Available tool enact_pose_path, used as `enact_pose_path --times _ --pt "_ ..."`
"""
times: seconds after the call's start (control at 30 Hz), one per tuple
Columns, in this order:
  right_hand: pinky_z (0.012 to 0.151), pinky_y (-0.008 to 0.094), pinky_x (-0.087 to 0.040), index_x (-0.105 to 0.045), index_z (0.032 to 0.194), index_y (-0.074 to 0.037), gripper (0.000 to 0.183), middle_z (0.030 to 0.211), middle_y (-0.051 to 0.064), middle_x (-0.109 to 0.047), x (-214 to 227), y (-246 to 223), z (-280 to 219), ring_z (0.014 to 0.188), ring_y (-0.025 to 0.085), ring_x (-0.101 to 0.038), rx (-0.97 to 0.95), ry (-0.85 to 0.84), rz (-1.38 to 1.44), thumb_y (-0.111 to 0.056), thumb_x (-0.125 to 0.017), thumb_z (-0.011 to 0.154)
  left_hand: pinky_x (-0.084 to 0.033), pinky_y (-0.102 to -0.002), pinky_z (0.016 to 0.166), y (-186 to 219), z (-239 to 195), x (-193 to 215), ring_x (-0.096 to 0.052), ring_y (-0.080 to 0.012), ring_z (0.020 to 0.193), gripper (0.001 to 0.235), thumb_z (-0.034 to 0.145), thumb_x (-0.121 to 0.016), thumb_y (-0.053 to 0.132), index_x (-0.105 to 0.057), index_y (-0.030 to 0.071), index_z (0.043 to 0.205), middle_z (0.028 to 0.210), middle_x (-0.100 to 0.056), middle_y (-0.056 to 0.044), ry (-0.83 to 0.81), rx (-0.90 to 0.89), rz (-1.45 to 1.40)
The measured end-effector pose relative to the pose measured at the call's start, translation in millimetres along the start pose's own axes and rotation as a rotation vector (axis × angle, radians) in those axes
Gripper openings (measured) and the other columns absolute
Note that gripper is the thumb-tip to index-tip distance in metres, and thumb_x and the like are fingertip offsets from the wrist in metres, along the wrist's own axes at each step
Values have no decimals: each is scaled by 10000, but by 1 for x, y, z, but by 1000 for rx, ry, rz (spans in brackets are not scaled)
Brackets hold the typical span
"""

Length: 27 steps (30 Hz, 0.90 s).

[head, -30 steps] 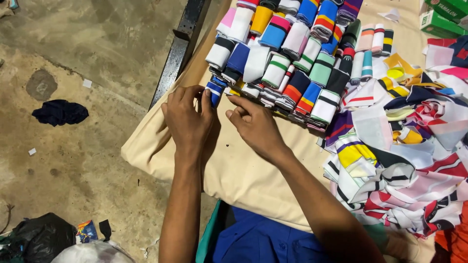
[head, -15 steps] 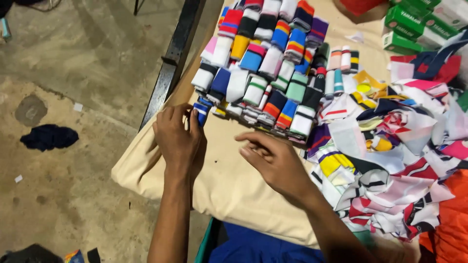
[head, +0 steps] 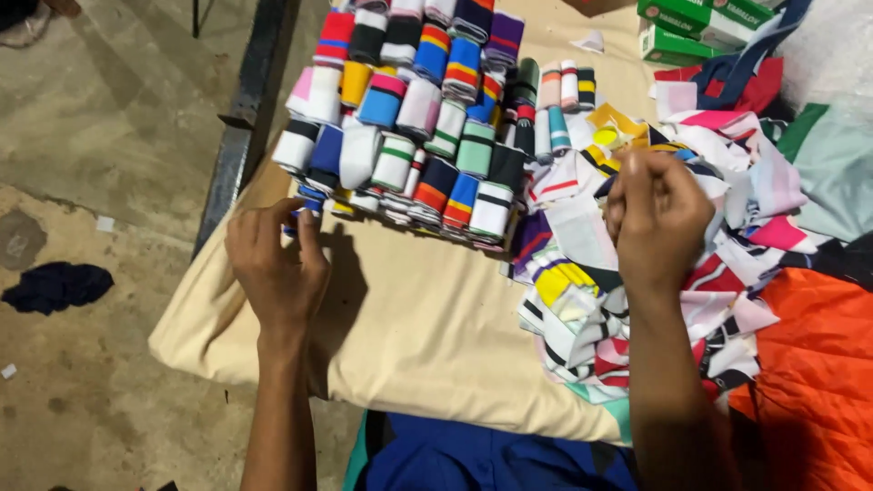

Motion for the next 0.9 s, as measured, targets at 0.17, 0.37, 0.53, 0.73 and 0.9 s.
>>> enact_pose_path --times 0.17,0.37,0.53,0.73,0.9 --pt "602 323 -542 -731 1118 19 147 869 170 -631 -24 30 44 708 272 -660 145 -109 -287 19 -689 977 -503 -381 754 73 6 -5 -632 -304 745 99 932 -726 43 -747 111 1002 777 -640 -64 -88 69 -303" --pt "759 449 -559 -770 1036 -12 199 834 143 -670 -49 83 59 819 362 -704 203 -180 -663 -134 -822 887 -547 -386 695 146 -12 -31 -647 -298 687 78 925 -701 83 -769 110 952 748 -681 -95 -227 231 -786" --pt "700 485 -564 -753 1002 -35 172 820 145 -647 -51 83 56 795 393 -707 258 -165 -752 -130 -774 861 -544 -344 679 166 -30 -42 -626 -250 658 87 944 -692 103 -779 94 944 709 -671 -78 -284 280 -888" --pt "653 298 -527 -777 1136 -69 200 1099 114 -560 -32 -7 28 655 163 -557 152 -173 -543 -41 -726 945 -505 -267 693 169 -43 -43 -644 -176 789 176 1005 -601 157 -734 51 959 865 -685 -76 -345 269 -887" --pt "983 363 -624 -722 1172 -57 286 1163 156 -763 -45 -61 -22 1085 259 -749 249 -523 -248 22 -680 900 -515 -289 807 157 -54 -55 -677 -184 896 294 1010 -578 310 -733 60 1016 957 -715 -78 -499 421 -1114"
Point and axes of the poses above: each hand's wrist, its own z-axis towards the middle knuckle, its own x-axis out of the back of the hand, y = z × x, the point moved 9 cm from there along z, towards the middle knuckle
